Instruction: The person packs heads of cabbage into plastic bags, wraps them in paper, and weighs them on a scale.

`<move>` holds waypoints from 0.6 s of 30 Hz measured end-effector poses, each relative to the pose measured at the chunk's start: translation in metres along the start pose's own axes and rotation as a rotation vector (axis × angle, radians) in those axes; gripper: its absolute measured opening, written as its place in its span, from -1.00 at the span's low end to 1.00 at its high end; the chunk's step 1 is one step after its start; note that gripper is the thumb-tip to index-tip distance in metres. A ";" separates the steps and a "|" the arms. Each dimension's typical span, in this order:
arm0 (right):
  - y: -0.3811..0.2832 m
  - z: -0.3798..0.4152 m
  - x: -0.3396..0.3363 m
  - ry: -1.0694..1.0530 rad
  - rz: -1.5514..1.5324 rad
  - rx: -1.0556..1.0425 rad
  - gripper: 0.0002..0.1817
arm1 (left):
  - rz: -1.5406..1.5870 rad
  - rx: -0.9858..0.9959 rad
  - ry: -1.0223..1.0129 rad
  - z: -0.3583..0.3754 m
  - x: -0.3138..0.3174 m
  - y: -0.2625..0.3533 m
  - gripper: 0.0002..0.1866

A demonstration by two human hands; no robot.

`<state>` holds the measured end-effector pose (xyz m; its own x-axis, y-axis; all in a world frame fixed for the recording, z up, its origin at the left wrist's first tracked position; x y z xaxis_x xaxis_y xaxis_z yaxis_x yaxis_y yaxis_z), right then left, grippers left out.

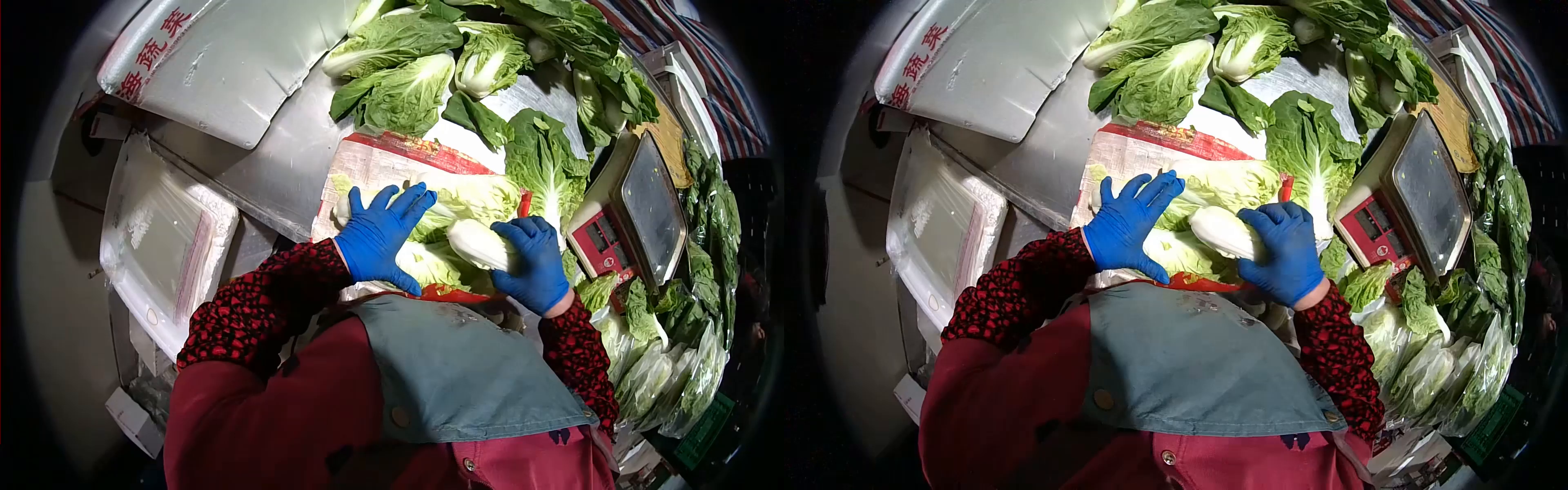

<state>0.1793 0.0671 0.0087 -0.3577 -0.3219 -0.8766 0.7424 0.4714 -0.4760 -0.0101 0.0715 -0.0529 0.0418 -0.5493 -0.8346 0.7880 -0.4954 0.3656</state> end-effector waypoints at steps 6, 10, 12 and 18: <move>-0.039 -0.034 0.041 -0.223 0.079 -0.114 -0.36 | 0.117 0.056 0.099 0.005 -0.002 -0.002 0.54; -0.017 -0.043 0.067 -0.178 0.049 -0.042 -0.33 | 0.133 0.140 0.177 0.011 0.002 0.001 0.42; -0.015 -0.045 0.071 -0.237 0.073 -0.027 -0.32 | 0.022 0.183 0.245 0.014 -0.003 0.009 0.17; -0.025 -0.066 0.010 -0.146 -0.016 -0.152 -0.37 | -0.044 0.140 0.458 0.009 0.008 0.006 -0.52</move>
Point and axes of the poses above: each hand's wrist, its own z-axis away from the middle knuckle, its own x-axis out of the palm, y = z × x, the point moved 8 cm from there along -z, towards the middle knuckle, and after that the axes turned 8 degrees about -y, right-handed, at the moved point
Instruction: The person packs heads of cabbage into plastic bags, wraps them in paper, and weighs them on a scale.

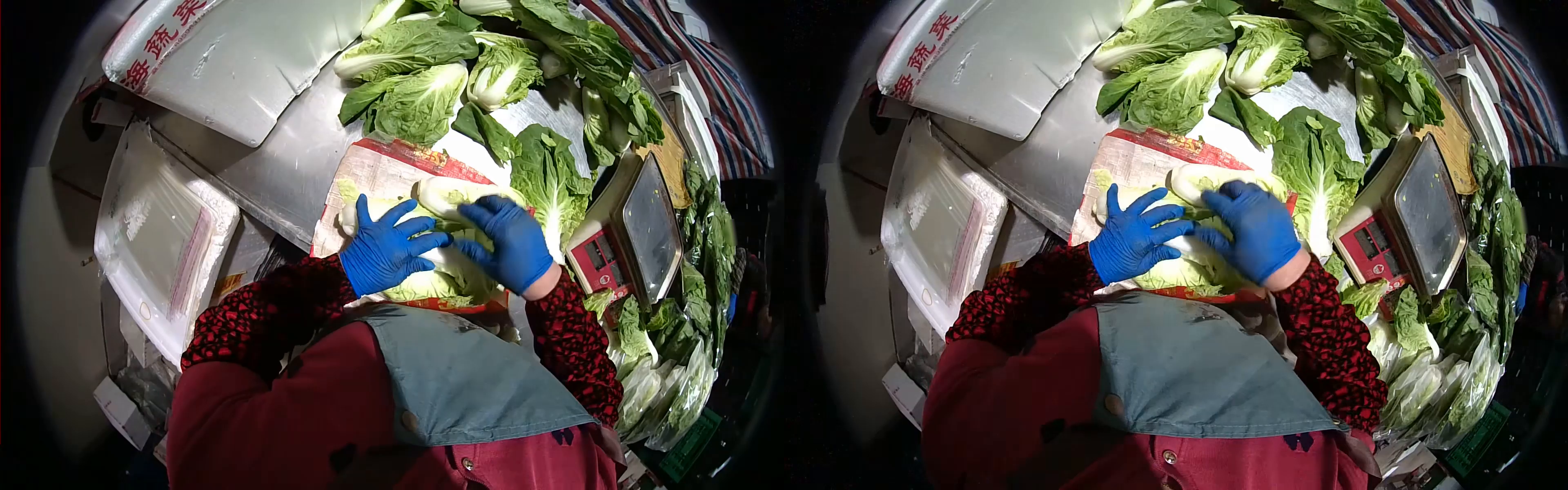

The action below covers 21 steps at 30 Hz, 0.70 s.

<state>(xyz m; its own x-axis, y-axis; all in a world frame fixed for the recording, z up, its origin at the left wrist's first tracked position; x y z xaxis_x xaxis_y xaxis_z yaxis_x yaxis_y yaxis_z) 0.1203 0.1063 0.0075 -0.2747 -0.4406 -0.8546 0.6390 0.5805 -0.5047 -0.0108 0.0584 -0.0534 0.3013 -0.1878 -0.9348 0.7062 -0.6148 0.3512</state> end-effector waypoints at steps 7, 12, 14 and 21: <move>0.089 -0.040 0.045 -0.170 -0.142 0.269 -0.21 | 0.024 -0.004 -0.010 0.000 0.001 -0.002 -0.57; 0.095 -0.019 0.003 0.055 -0.461 0.245 -0.28 | 0.076 -0.031 0.010 -0.004 0.001 -0.005 -0.59; 0.046 -0.006 -0.034 0.079 -0.408 0.059 -0.29 | 0.176 -0.076 -0.118 -0.006 0.001 -0.007 -0.60; -0.039 0.030 0.036 -0.011 -0.046 -0.109 -0.27 | 0.584 0.017 -0.290 -0.007 0.013 -0.021 -0.58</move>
Point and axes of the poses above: each hand's wrist, its own z-axis away from the middle knuckle, its own x-axis out of the palm, y = z × x, the point moved 8 cm from there along -z, towards the middle knuckle, and after that the axes turned 8 degrees about -y, right-handed, at the moved point
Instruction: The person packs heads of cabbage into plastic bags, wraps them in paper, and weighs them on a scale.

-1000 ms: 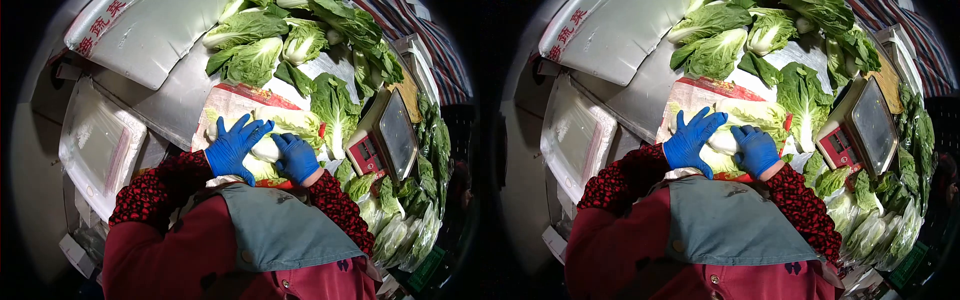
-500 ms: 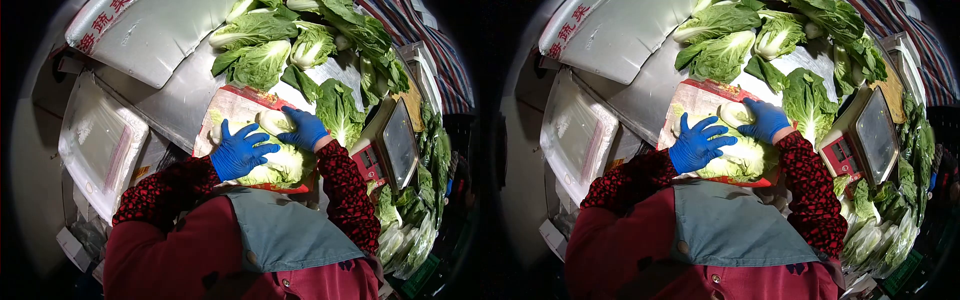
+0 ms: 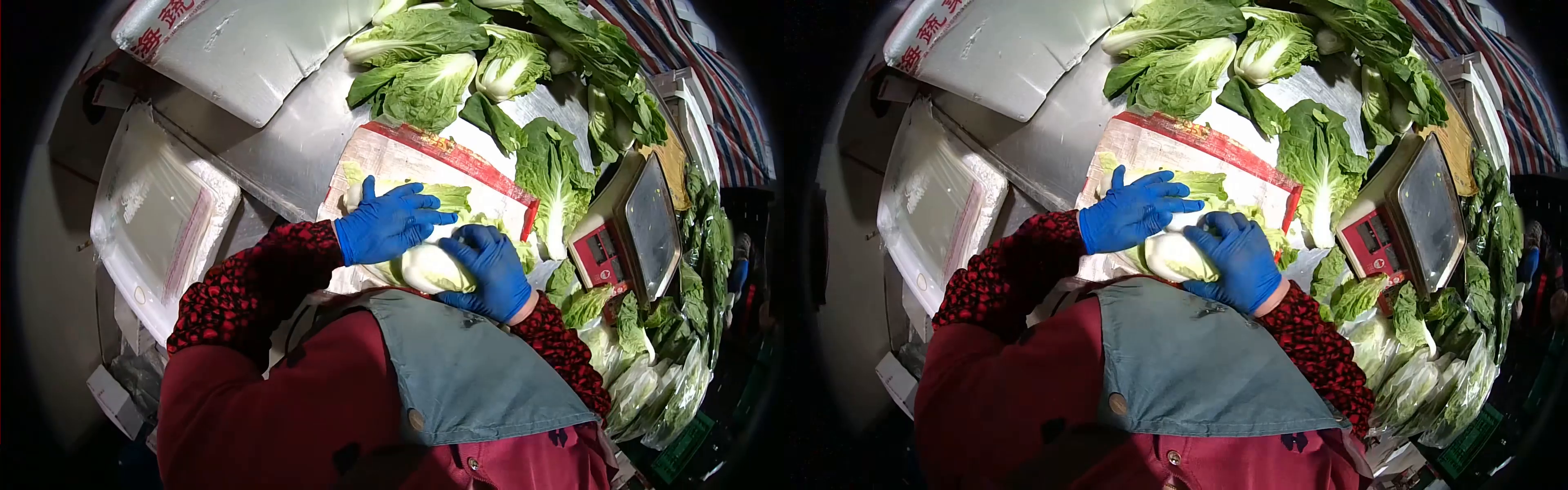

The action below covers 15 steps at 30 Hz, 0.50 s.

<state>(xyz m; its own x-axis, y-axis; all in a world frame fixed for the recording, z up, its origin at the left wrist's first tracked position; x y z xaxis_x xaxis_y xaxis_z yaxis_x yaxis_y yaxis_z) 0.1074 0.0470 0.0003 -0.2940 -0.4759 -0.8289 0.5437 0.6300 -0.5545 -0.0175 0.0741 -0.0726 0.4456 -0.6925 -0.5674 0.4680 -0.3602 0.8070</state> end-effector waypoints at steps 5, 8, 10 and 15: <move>0.005 0.006 0.007 0.102 -0.028 0.095 -0.31 | -0.336 -0.013 -0.208 0.007 -0.012 0.038 -0.06; 0.002 0.009 0.009 0.079 0.070 0.159 -0.30 | -0.418 -0.040 -0.071 0.005 -0.002 0.040 -0.08; 0.010 0.007 0.001 0.027 -0.062 0.106 -0.35 | -0.454 -0.058 -0.057 0.005 0.005 0.039 -0.11; 0.089 -0.039 -0.044 0.321 -0.113 0.210 -0.65 | -0.479 -0.104 -0.034 0.004 0.007 0.036 -0.22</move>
Point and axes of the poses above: each hand's wrist, its own z-axis away from the middle knuckle, its own x-axis out of the palm, y = z × x, the point moved 8 cm from there along -z, towards the middle knuckle, and after that the axes turned 8 degrees about -y, right-handed, at the moved point
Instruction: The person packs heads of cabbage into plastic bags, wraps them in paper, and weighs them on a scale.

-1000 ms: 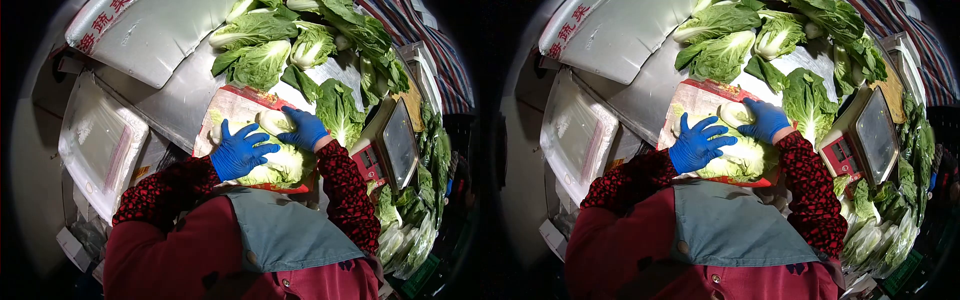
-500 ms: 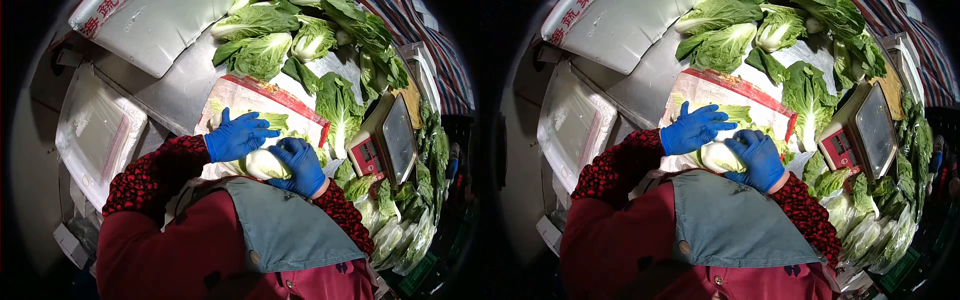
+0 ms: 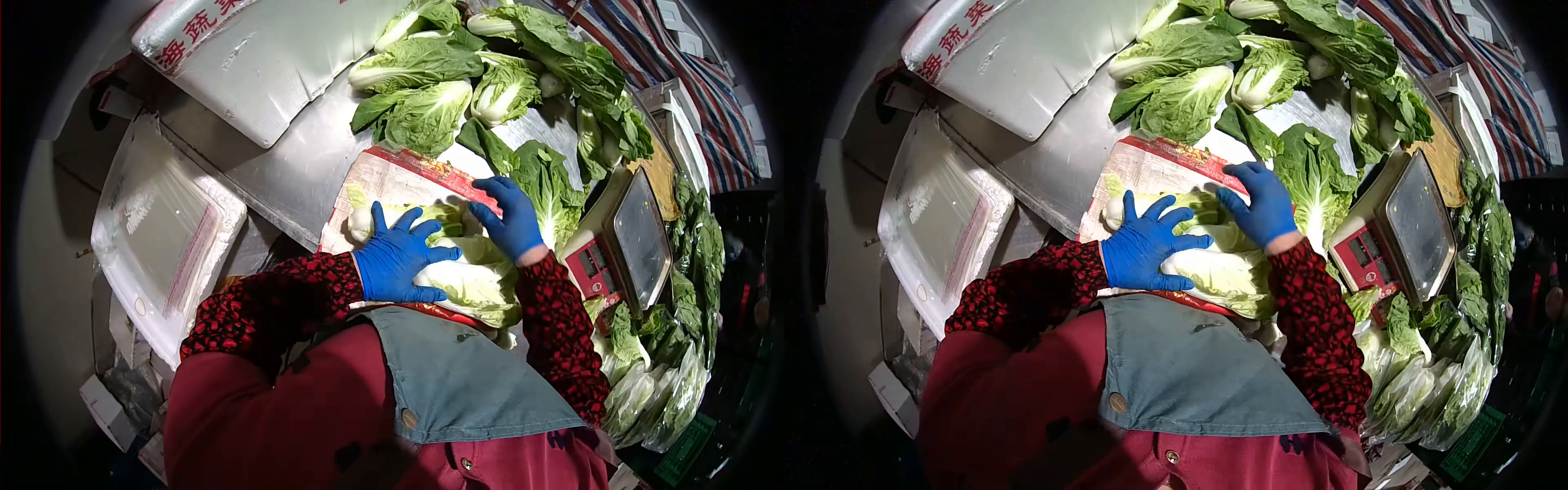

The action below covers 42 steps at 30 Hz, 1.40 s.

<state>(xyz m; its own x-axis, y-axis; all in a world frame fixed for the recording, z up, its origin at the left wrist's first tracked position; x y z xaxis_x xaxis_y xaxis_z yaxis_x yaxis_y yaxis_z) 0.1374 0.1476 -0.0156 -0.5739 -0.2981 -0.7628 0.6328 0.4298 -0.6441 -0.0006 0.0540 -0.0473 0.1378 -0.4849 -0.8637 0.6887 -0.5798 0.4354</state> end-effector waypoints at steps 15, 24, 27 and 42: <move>-0.051 0.032 0.046 -0.239 -0.032 -0.151 -0.78 | 0.148 -0.010 0.131 0.012 0.007 -0.006 -0.31; -0.072 0.044 0.062 -0.503 0.166 -0.221 -0.15 | 0.375 0.104 0.609 0.069 -0.034 -0.014 -0.47; -0.072 0.037 0.060 -0.523 0.170 -0.322 -0.18 | 0.211 0.128 0.405 0.112 -0.038 -0.004 -0.63; -0.045 0.013 0.071 -0.695 0.136 -0.132 -0.10 | -0.414 0.117 0.289 0.098 0.021 0.012 -0.83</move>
<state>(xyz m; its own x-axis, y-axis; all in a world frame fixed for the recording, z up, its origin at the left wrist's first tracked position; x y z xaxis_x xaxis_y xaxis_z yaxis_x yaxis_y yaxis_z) 0.0752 0.0966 -0.0415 -0.0027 -0.6893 -0.7245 0.5819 0.5881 -0.5617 -0.0595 -0.0269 -0.0354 0.0728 -0.0078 -0.9973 0.6449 -0.7624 0.0530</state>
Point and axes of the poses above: each hand's wrist, its own z-axis away from the middle knuckle, its own x-axis out of the palm, y = z × x, the point moved 8 cm from there along -z, towards the middle knuckle, and after that the axes turned 8 degrees about -y, right-handed, at the moved point
